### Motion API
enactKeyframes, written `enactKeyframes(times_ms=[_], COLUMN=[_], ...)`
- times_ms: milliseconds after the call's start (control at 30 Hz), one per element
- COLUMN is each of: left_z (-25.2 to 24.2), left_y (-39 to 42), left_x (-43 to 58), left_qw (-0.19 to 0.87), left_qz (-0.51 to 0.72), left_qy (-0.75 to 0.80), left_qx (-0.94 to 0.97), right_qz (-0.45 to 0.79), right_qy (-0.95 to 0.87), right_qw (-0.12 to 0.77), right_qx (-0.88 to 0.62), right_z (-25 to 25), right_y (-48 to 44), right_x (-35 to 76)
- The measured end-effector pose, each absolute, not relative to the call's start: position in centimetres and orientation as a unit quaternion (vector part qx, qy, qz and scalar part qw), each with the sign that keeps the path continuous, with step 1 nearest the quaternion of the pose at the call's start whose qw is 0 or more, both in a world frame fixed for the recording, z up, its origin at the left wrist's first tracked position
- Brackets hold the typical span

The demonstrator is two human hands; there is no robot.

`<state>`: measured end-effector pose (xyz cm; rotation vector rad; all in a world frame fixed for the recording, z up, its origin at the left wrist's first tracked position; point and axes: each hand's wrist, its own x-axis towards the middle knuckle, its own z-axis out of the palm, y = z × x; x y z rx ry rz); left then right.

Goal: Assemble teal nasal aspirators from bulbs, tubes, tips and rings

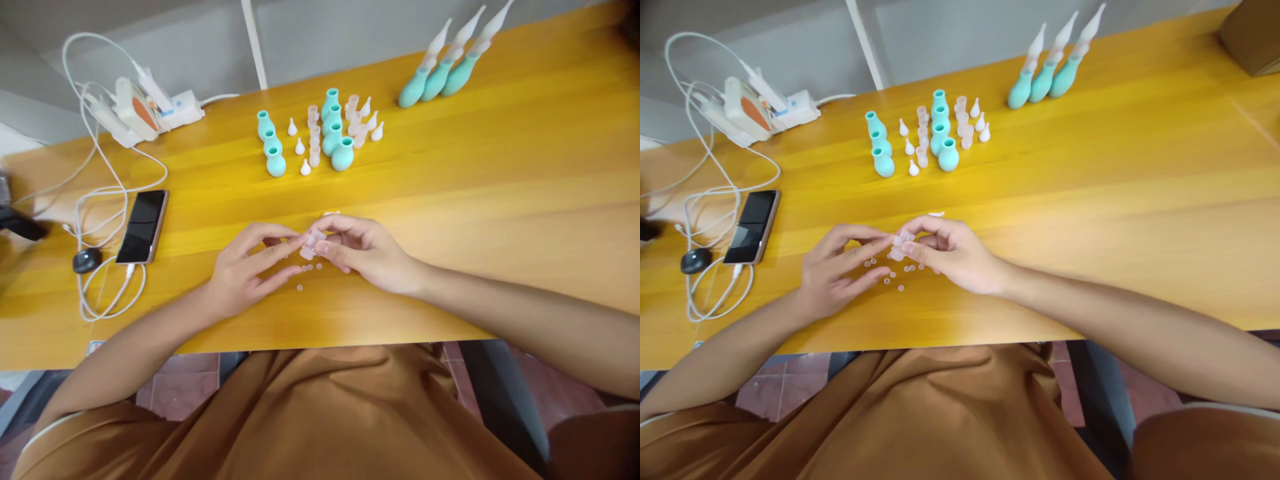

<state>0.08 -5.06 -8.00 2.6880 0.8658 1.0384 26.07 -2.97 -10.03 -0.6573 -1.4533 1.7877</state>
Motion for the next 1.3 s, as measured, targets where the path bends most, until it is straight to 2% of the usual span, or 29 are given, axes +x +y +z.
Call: enactKeyframes(times_ms=[533, 867, 967, 1100, 1200, 1300], left_z=[-7.6, -8.7, -9.3, -9.8, -9.6, -9.3], left_y=[-5.2, -5.5, -5.3, -4.9, -4.6, -4.6], left_x=[0.2, 0.8, 0.6, 0.4, 0.4, 0.5], left_qw=[0.082, 0.202, 0.25, 0.274, 0.259, 0.246], left_qz=[0.349, 0.356, 0.379, 0.393, 0.379, 0.371], left_qy=[0.304, 0.343, 0.366, 0.389, 0.41, 0.427], left_qx=[0.883, 0.846, 0.812, 0.787, 0.788, 0.787], right_qz=[0.691, 0.626, 0.565, 0.354, 0.245, 0.21], right_qy=[-0.575, -0.654, -0.712, -0.789, -0.849, -0.876], right_qw=[0.356, 0.327, 0.314, 0.38, 0.323, 0.253], right_qx=[-0.255, -0.272, -0.275, -0.328, -0.339, -0.352], right_z=[-10.1, -9.7, -8.8, -7.8, -8.5, -10.0], right_y=[-3.1, -3.5, -2.6, 0.1, 2.1, 2.9], right_x=[26.0, 26.0, 26.9, 29.3, 30.9, 31.2])
